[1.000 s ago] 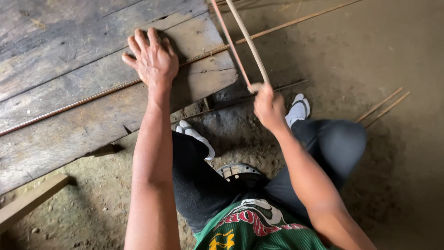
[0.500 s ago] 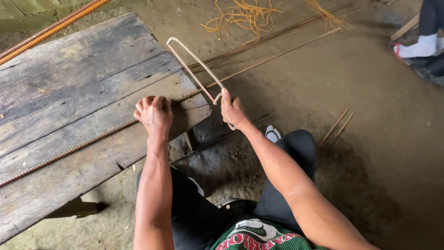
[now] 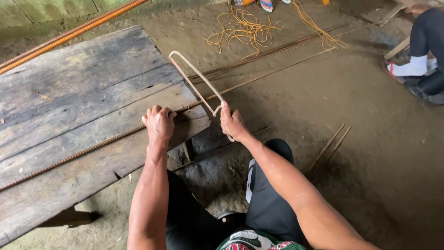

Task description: Cutting and bending metal rebars using a manual hacksaw and bending tools on a wooden workbench

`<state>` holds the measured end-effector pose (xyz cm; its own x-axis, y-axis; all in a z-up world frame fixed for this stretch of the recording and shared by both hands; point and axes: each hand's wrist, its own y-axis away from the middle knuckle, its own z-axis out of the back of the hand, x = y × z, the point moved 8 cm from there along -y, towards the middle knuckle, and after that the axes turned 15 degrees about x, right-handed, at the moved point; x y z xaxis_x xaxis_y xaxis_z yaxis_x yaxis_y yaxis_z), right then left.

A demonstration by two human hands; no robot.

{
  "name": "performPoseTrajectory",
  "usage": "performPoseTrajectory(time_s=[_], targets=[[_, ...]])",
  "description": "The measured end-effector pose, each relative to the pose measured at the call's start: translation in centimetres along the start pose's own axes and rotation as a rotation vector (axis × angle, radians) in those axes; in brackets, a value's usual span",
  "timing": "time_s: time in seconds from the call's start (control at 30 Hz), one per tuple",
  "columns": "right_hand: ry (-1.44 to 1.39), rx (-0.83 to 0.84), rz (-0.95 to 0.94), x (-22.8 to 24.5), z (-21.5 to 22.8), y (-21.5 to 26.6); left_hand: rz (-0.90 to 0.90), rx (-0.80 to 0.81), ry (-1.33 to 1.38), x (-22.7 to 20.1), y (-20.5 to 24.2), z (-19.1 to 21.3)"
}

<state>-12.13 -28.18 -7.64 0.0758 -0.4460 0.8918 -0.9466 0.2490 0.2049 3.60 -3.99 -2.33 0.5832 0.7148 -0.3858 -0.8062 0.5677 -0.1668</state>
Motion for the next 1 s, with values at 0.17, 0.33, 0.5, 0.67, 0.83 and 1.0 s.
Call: performPoseTrajectory(time_s=[0.17, 0.33, 0.5, 0.67, 0.83, 1.0], targets=[[0.138, -0.026, 0.006, 1.3, -0.5, 0.2, -0.057, -0.067, -0.024, 0.0, -0.6, -0.2], [0.262, -0.064, 0.007, 1.7, -0.7, 0.8, -0.065, -0.022, 0.002, 0.4, -0.9, -0.5], [0.408, -0.11, 0.018, 2.5, -1.2, 1.1, -0.078, -0.027, 0.013, -0.1, -1.8, -0.9], [0.608, -0.18, 0.006, 2.8, -1.9, 2.0, -0.053, 0.034, 0.075, -0.7, -1.9, -0.6], [0.727, -0.253, 0.018, 2.9, -3.0, 2.6, -0.038, 0.082, 0.059, -1.1, -1.8, 0.6], [0.767, -0.238, 0.097, 2.4, -2.8, 1.6, 0.019, 0.006, 0.004, -2.3, -1.1, 1.5]])
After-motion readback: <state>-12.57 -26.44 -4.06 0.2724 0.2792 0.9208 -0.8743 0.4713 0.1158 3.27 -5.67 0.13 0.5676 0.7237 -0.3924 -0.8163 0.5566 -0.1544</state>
